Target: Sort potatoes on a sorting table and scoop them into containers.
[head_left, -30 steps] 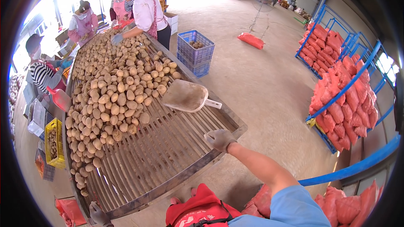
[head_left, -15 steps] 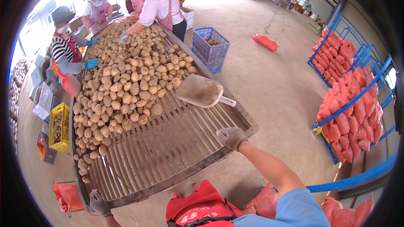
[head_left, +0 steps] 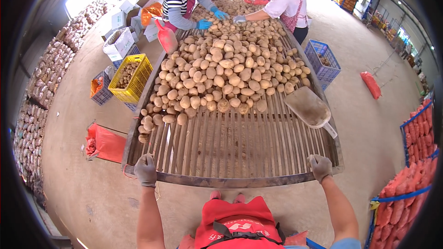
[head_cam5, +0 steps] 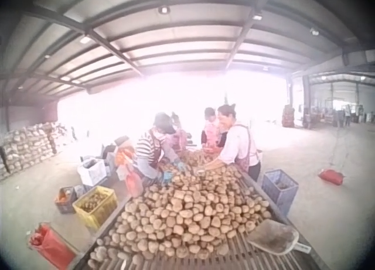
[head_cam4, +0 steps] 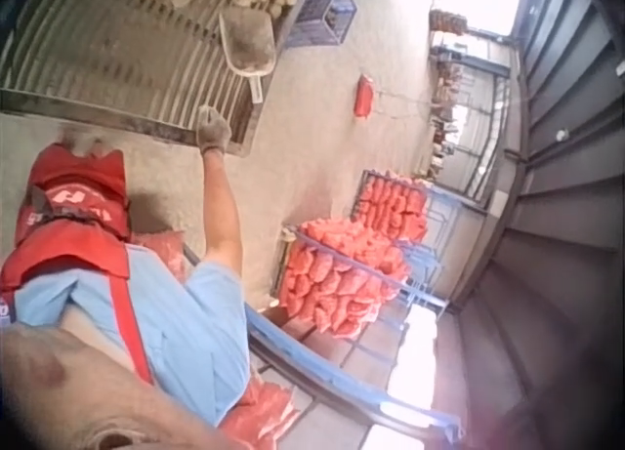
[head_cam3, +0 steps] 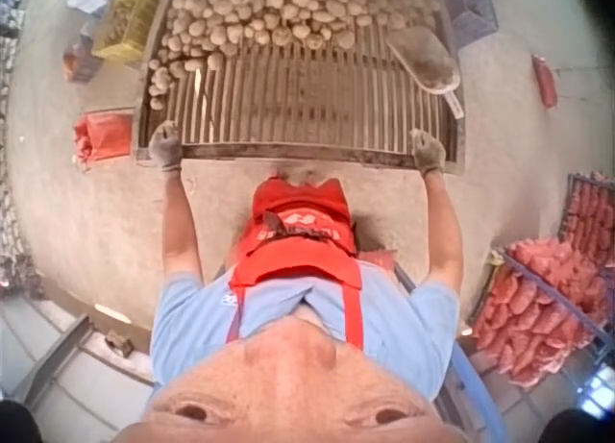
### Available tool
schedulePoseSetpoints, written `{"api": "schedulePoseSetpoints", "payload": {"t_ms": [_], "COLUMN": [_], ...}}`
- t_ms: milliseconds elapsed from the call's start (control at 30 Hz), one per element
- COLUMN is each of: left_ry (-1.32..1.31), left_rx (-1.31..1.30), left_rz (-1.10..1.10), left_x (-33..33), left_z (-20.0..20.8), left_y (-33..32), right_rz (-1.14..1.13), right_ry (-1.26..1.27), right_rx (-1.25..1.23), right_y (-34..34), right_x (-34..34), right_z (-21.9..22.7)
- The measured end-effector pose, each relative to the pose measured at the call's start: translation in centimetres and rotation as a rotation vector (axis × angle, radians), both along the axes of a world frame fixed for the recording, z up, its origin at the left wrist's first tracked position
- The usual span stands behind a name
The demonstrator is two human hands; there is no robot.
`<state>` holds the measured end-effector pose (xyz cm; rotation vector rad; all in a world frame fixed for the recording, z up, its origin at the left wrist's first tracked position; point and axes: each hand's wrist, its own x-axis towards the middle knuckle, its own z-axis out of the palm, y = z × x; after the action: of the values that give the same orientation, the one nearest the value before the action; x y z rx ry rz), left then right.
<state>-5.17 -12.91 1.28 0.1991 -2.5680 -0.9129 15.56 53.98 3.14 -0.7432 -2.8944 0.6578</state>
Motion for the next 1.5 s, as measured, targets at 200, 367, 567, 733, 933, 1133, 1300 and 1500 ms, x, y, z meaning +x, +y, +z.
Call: {"api": "schedulePoseSetpoints", "payload": {"t_ms": [200, 367, 567, 733, 933, 1133, 1300, 1500], "left_ry": [0.024, -0.011, 0.018, -0.041, -0.138, -0.149, -0.148, -0.155], "left_rx": [0.004, -0.003, -0.003, -0.054, -0.111, -0.141, -0.179, -0.187], "left_rz": [-0.015, -0.027, -0.011, 0.011, 0.045, 0.040, 0.050, 0.048], "left_x": [-0.6, -0.5, -0.3, -0.4, -0.2, -0.6, -0.9, -0.7], "left_z": [0.2, 0.7, -0.3, -0.2, 1.0, 0.7, 0.3, 0.3], "left_y": [0.9, 1.0, 0.2, 0.8, 1.2, 1.2, 0.7, 0.7], "right_rz": [-0.044, -0.071, 0.011, -0.013, -0.022, -0.019, -0.016, -0.025], "right_ry": [-0.040, -0.100, 0.052, 0.079, 0.054, 0.095, 0.058, 0.043], "right_rx": [-0.012, -0.052, 0.041, 0.014, -0.021, -0.003, -0.028, -0.047], "right_y": [0.2, -0.2, 1.1, 1.6, 2.2, 2.5, 1.2, 1.1], "right_x": [0.4, 0.0, 0.7, 1.4, 1.3, 1.0, 0.6, 0.6], "right_z": [0.4, 1.2, -1.5, -1.8, -2.7, -3.0, -1.2, -0.9]}}
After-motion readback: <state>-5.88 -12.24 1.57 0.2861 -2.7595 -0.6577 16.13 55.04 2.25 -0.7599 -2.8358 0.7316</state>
